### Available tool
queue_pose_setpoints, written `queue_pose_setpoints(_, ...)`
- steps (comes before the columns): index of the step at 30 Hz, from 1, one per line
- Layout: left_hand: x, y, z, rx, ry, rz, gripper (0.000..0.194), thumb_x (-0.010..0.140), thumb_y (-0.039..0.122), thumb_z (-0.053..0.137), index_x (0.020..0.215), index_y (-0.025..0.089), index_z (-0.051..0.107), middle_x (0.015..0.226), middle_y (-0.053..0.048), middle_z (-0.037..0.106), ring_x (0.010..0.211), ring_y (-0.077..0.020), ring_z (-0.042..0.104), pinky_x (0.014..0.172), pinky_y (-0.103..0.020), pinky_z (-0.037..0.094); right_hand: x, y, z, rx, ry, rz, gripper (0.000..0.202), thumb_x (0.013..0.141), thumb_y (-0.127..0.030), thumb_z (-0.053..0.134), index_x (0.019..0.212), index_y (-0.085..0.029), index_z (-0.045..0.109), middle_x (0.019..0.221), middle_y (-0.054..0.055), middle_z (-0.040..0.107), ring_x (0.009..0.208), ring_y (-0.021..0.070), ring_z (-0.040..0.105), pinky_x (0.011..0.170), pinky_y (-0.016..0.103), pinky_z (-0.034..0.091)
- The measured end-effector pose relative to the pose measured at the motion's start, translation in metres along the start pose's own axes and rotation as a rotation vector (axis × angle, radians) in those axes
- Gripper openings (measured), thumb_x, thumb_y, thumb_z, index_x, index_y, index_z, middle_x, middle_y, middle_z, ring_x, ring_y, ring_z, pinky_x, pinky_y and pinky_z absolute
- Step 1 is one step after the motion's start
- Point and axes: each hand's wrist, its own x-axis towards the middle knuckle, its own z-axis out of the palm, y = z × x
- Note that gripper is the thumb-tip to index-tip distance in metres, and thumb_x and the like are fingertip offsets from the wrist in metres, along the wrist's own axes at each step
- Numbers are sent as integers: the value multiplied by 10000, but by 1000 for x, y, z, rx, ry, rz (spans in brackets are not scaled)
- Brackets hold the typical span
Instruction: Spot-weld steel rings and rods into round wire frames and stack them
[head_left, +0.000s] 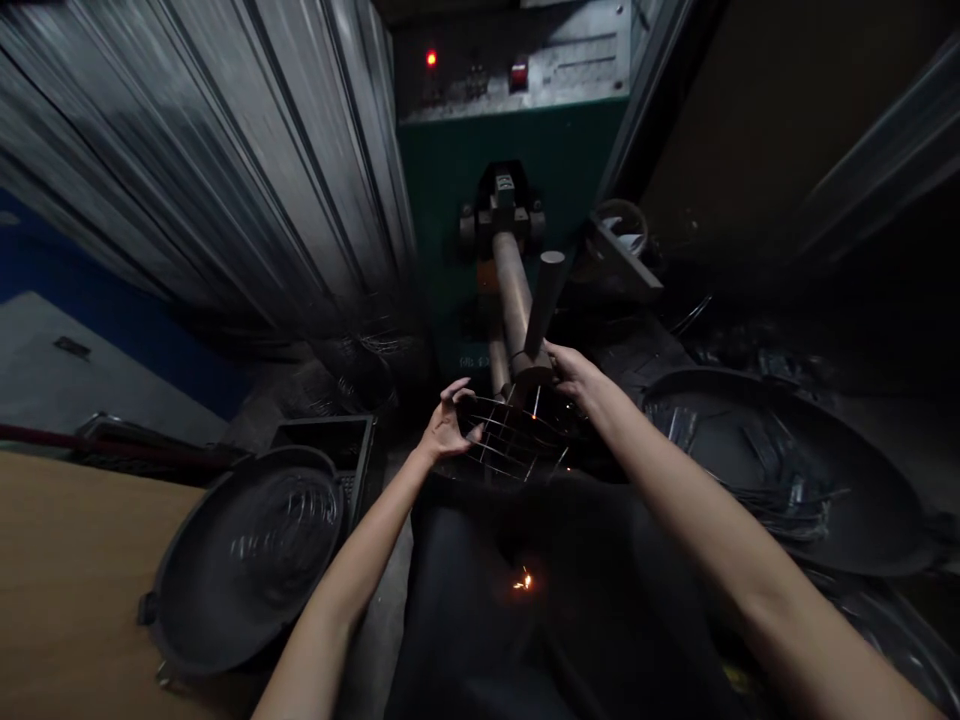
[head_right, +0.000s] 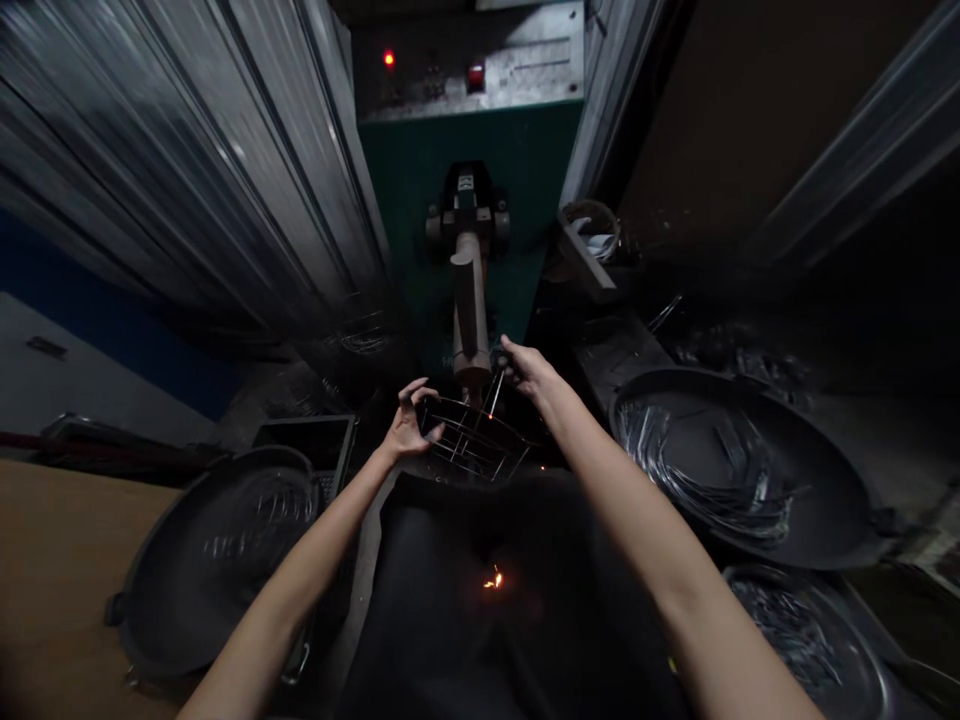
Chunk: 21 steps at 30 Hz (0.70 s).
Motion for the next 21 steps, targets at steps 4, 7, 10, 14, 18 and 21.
queue_pose_setpoints(4,-27,20,-7,74,-244,6,905,605,386,759,1351,196,284,1204,-149,538,1214,-310,465,1001,-508,368,-36,2,-29,-16,-82,112,316,728,-366,707,629,-185,467,452,-71,359,342,36,253,298,155,193)
queue_pose_setpoints(7,-40,50,-17,64,-483,-172,874,622,490,745,1363,230,361,1368,-154,458,1356,-357,287,1065,-565,271,-83,29,-40,-187,-84,-32,249,745,-394,663,716,-178,542,578,-20,497,431,73,388,363,177,313)
queue_pose_setpoints(10,-28,90,-5,-84,-389,-410,535,856,476,492,1326,225,439,1396,-123,448,1330,-286,363,1067,-497,314,-127,70,-22,-548,-52,-270,160,822,-335,541,799,-187,596,768,47,611,670,158,557,615,269,482)
queue_pose_setpoints(14,-1,136,35,-311,-224,-561,368,913,447,381,1006,192,630,1015,-77,663,961,-199,607,891,-345,461,-167,111,9,-922,-131,-422,249,802,-142,456,992,-170,615,966,123,640,880,235,607,802,356,485)
queue_pose_setpoints(18,-2,153,37,-480,-220,-700,404,891,500,403,793,161,601,600,9,516,562,-108,480,567,-234,406,-191,86,-29,-1025,-311,-582,271,876,-187,418,1022,-201,646,876,89,661,797,210,638,746,324,516)
queue_pose_setpoints(21,-6,160,10,-520,-353,-702,480,859,556,433,723,134,619,557,15,463,517,-84,389,510,-216,322,-196,35,-79,-1076,20,-792,306,909,-284,438,1158,-244,610,1050,94,634,940,224,622,827,345,506)
